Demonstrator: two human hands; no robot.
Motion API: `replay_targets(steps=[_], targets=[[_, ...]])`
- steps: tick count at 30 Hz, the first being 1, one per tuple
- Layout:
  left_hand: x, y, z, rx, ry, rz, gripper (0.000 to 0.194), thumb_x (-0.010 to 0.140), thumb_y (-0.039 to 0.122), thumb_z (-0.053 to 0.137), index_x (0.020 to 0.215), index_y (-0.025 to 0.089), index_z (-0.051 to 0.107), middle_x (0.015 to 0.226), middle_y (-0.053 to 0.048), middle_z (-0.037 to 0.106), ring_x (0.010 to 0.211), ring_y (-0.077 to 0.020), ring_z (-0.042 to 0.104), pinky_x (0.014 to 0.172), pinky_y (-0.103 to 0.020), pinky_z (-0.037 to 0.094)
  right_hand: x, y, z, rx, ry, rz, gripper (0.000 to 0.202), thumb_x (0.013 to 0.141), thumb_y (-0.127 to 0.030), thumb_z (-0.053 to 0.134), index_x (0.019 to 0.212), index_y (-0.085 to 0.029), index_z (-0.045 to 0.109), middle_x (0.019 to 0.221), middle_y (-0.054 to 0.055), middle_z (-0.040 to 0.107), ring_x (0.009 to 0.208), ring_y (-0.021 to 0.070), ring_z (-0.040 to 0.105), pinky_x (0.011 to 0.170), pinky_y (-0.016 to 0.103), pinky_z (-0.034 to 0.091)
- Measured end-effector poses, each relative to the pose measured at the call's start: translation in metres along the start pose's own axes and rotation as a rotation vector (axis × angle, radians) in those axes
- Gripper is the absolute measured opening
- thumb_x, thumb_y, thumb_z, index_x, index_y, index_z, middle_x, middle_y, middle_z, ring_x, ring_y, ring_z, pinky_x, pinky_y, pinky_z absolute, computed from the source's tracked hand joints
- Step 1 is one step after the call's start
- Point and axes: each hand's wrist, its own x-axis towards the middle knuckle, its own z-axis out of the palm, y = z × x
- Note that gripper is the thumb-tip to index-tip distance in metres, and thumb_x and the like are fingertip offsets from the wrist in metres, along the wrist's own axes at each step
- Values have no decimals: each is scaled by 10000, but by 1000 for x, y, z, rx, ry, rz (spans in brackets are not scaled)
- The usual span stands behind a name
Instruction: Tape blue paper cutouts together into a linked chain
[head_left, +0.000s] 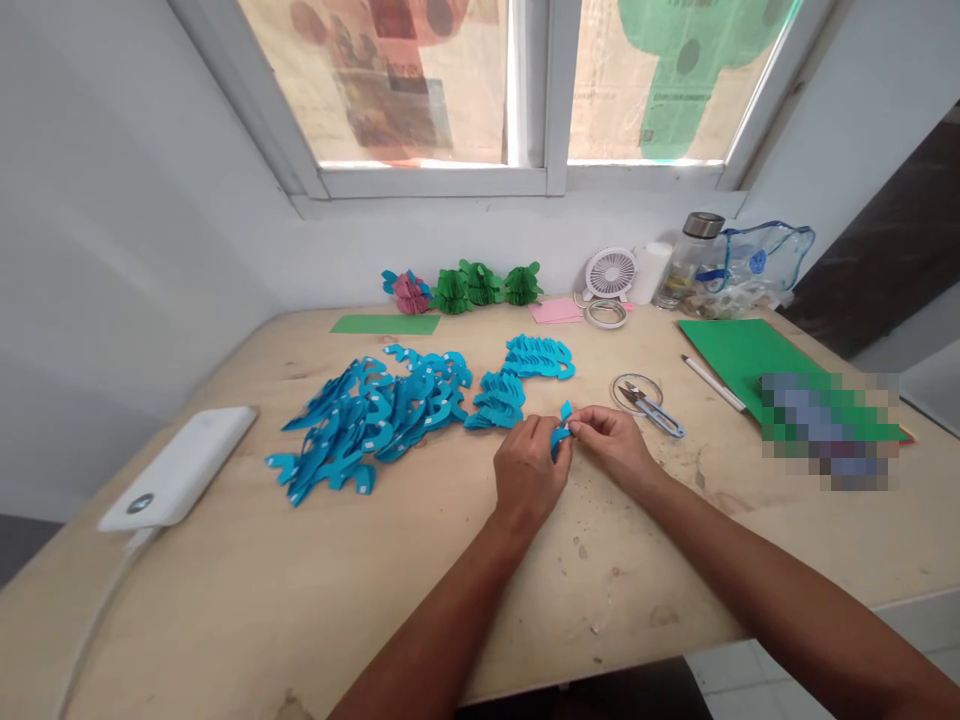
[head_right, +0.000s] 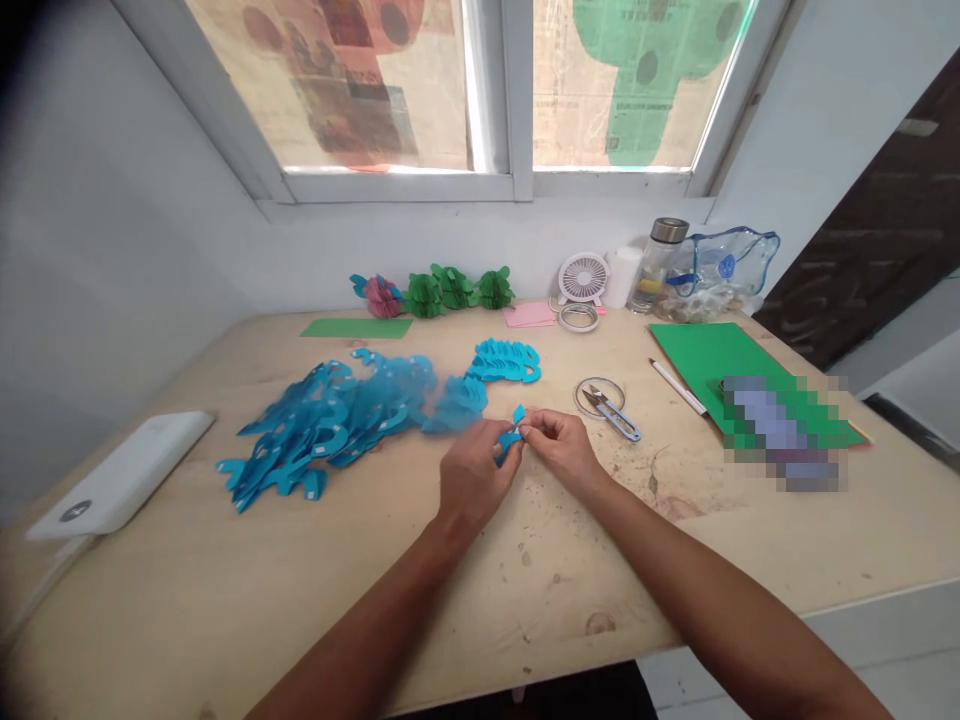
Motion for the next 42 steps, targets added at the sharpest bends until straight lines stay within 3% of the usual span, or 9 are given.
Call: replay_targets(steps=[4, 9, 15, 27, 42], targets=[[0, -1, -2, -149, -31, -76, 168, 769, 260, 562, 909, 191, 625, 815, -51, 662, 726, -170, 594, 670, -269, 438, 1, 0, -2, 0, 35, -3, 203, 656, -373, 670, 700, -176, 645, 689, 16, 648, 643, 143, 568, 643, 274, 444], [1, 1, -2, -489, -98, -248, 186, 754, 306, 572, 852, 170, 653, 693, -13, 637, 584, -112, 550, 556, -217, 425, 0, -4, -4, 9, 31, -8, 180, 671, -343, 669, 720, -171, 642, 702, 11, 636, 652, 134, 554, 650, 268, 435], [3, 2, 0, -775, -125, -420, 225, 723, 324, 597, 824, 131, 652, 674, -15, 631, 552, -96, 526, 514, -201, 413, 2, -4, -7, 33, 15, -133, 123, 719, -302, 643, 707, -180, 634, 942, 57, 644, 839, 162, 576, 750, 290, 437], [7, 3, 0, -999, -102, -592, 206, 656, 282, 663, 789, 125, 665, 685, -24, 642, 576, -102, 554, 565, -219, 429, -2, -8, -5, -14, -64, -271, 86, 775, -261, 608, 742, -188, 639, 921, 63, 632, 915, 172, 579, 820, 312, 432], [9, 5, -4, -1124, -70, -663, 213, 672, 315, 652, 769, 126, 654, 694, -43, 657, 515, -89, 537, 485, -204, 381, -2, -6, -4, -3, -42, -225, 112, 773, -291, 614, 757, -185, 645, 916, 64, 653, 834, 154, 604, 731, 277, 474]])
